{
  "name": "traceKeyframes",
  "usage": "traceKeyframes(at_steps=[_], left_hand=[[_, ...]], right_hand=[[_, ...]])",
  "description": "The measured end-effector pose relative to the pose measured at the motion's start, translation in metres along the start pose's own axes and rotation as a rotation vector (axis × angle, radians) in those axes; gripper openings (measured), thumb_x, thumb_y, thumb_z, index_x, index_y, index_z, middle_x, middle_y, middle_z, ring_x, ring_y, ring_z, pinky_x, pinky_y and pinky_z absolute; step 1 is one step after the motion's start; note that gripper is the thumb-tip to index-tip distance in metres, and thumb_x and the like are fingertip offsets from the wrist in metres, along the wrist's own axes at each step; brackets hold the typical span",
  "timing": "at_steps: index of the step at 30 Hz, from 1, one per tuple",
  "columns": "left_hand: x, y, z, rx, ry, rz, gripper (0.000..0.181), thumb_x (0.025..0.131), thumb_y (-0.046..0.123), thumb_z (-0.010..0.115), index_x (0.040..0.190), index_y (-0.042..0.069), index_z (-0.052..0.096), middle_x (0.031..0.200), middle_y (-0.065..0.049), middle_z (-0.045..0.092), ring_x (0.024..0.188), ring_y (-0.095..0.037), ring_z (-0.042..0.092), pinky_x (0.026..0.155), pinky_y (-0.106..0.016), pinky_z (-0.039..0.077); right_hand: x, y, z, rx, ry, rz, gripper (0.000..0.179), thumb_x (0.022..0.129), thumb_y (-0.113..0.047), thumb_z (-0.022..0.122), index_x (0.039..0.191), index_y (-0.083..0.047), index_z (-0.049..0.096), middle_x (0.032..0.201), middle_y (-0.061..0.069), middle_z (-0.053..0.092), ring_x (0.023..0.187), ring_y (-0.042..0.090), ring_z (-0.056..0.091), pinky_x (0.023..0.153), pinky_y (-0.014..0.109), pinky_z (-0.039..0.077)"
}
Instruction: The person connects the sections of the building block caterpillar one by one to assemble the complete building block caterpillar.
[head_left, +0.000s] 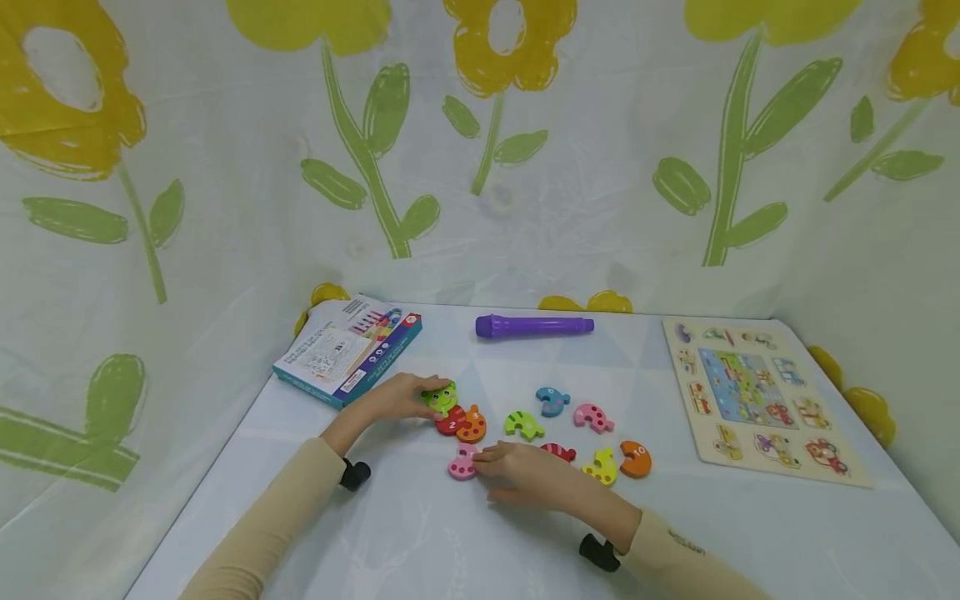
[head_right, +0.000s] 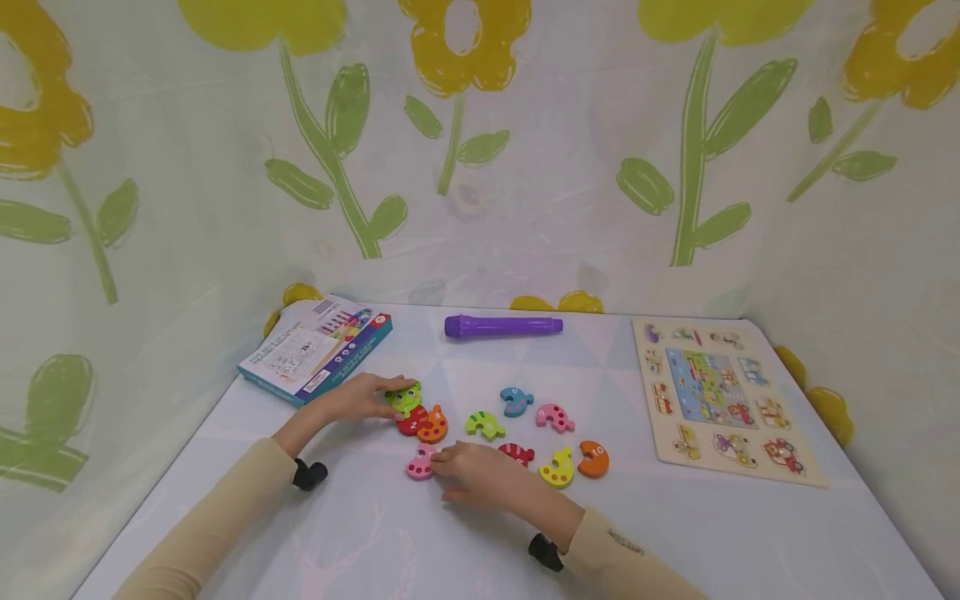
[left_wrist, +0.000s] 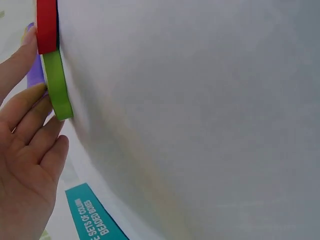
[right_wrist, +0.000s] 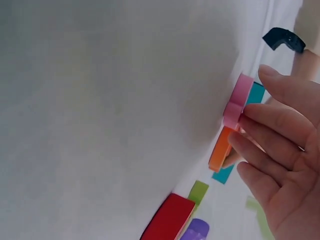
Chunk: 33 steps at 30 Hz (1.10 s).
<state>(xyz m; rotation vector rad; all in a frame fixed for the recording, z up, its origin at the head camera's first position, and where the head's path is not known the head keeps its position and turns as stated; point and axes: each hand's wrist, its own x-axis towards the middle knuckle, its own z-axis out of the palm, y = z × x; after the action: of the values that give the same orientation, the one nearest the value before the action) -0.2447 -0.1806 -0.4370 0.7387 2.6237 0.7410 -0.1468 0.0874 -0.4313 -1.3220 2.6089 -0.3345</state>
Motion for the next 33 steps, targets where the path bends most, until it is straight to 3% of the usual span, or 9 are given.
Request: traceKeyframes(at_steps=[10,22,27,33], left_hand=[[-0.001,-0.001,0.002,-0.037,0.057,-0.004,0.064,0.083,0.029,0.077,0.140,0.018,0.052,0.144,-0.016,0.045,0.134,-0.038,0.039,0.107,-0.054,0.034],[0.004,0.003,-0.003,-0.059,0.001,0.056,0.060,0.085,0.015,0.074,0.140,0.013,0.052,0.144,-0.017,0.045,0.135,-0.037,0.039,0.108,-0.053,0.032],[0.002,0.012,0.003,-0.075,0.024,-0.008,0.061,0.087,0.015,0.073,0.143,0.012,0.049,0.147,-0.014,0.042,0.138,-0.033,0.035,0.110,-0.050,0.030],[-0.004,0.028,0.012,0.026,0.108,-0.143,0.065,0.086,0.029,0.075,0.142,0.009,0.049,0.148,-0.015,0.041,0.138,-0.033,0.035,0.108,-0.048,0.035]], right_hand=[[-0.019,0.014,-0.004,0.040,0.058,-0.015,0.035,0.089,-0.019,0.071,0.122,-0.009,0.068,0.122,0.002,0.066,0.118,0.020,0.059,0.097,0.034,0.048],[-0.016,0.025,-0.011,0.039,0.108,-0.011,0.029,0.089,-0.017,0.071,0.115,-0.004,0.071,0.116,0.006,0.069,0.115,0.023,0.061,0.094,0.034,0.050],[-0.014,0.025,-0.011,0.024,0.125,0.007,0.032,0.088,-0.017,0.071,0.116,-0.002,0.069,0.117,0.009,0.068,0.114,0.024,0.061,0.094,0.035,0.050],[-0.014,0.018,-0.013,-0.033,0.146,0.099,0.034,0.086,-0.018,0.074,0.116,-0.001,0.069,0.119,0.012,0.067,0.116,0.027,0.060,0.104,0.045,0.040]])
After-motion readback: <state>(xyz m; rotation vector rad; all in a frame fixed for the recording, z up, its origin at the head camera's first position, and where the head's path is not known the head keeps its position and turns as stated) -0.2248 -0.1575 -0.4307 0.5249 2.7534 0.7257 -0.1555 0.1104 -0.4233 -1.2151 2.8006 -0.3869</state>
